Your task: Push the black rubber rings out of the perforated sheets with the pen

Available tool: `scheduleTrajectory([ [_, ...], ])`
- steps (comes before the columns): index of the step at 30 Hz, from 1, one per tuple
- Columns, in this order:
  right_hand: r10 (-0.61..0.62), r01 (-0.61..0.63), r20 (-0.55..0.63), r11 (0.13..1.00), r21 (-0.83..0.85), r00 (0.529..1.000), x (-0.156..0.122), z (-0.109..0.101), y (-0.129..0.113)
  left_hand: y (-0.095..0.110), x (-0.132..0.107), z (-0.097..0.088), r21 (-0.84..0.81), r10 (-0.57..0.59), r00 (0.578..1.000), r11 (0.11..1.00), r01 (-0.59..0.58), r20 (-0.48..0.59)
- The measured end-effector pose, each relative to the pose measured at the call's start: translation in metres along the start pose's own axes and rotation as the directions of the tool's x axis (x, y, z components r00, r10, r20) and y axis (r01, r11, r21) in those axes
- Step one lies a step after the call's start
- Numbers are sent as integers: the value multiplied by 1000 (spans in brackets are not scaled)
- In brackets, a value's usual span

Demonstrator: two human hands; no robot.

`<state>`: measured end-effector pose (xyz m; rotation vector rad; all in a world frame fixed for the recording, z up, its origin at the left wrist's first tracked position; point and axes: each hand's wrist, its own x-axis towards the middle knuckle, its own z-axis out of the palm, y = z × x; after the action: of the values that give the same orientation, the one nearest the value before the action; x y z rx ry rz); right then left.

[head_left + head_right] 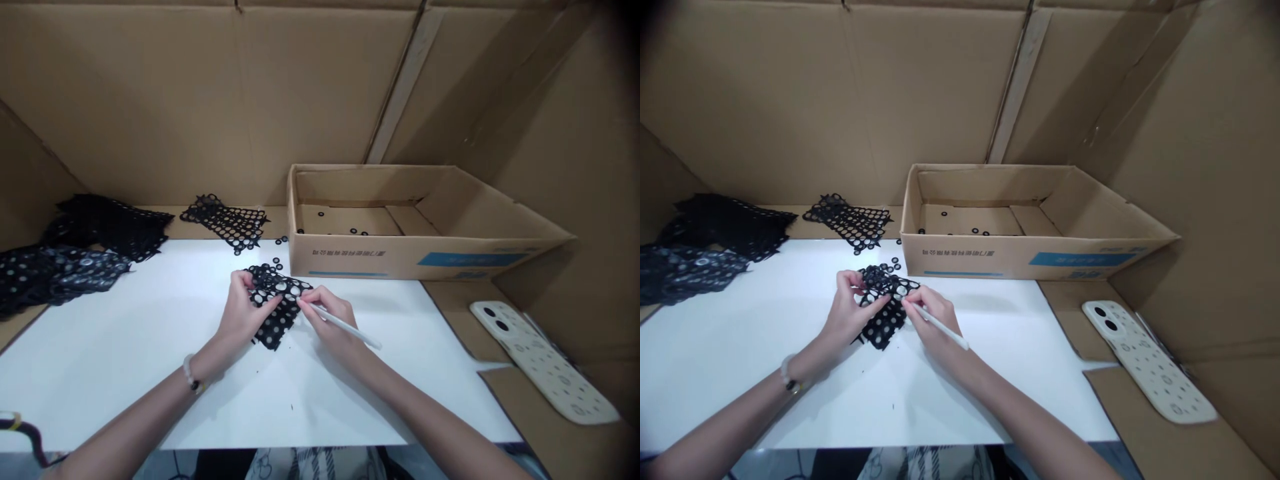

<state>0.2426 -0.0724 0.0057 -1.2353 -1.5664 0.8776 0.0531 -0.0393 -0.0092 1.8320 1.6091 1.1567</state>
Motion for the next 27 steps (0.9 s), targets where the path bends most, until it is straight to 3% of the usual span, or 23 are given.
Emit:
scheduleTrajectory([
  [2, 18, -18, -1, 1000, 21, 1000, -1, 1, 1, -1, -1, 0, 117, 102, 986, 989, -87, -134],
  [3, 21, -21, -5, 999, 30, 1000, -1, 2, 1, -1, -2, -1, 183, 170, 976, 973, -144, -138],
  [7, 17, -16, -18, 998, 54, 1000, -1, 3, 5, 4, -3, -5, 302, 365, 929, 881, -365, 58],
  [13, -25, 24, 18, 999, 35, 1000, -2, 2, 0, 7, 0, -8, 261, 393, 896, 861, -437, 205],
  [17, -32, 32, 79, 999, -6, 996, -1, 1, -1, 5, 1, -10, 133, 487, 830, 835, -534, 273],
  [19, 5, -5, 34, 1000, -27, 999, 2, -1, 2, 2, 3, -14, 43, 546, 804, 820, -570, 235],
  [21, 52, -55, -45, 997, -61, 998, 6, -6, 7, -2, 9, -22, -39, 521, 851, 853, -520, 56],
  [24, 103, -112, -110, 991, -78, 989, 12, -13, 13, -12, 25, -35, -29, 271, 931, 958, -286, -245],
  [25, 108, -116, -108, 991, -67, 988, 13, -14, 13, -16, 32, -38, 41, 210, 944, 977, -207, -255],
  [27, 101, -106, -84, 993, -46, 991, 13, -13, 12, -27, 42, -40, 230, 156, 980, 965, -125, -121],
])
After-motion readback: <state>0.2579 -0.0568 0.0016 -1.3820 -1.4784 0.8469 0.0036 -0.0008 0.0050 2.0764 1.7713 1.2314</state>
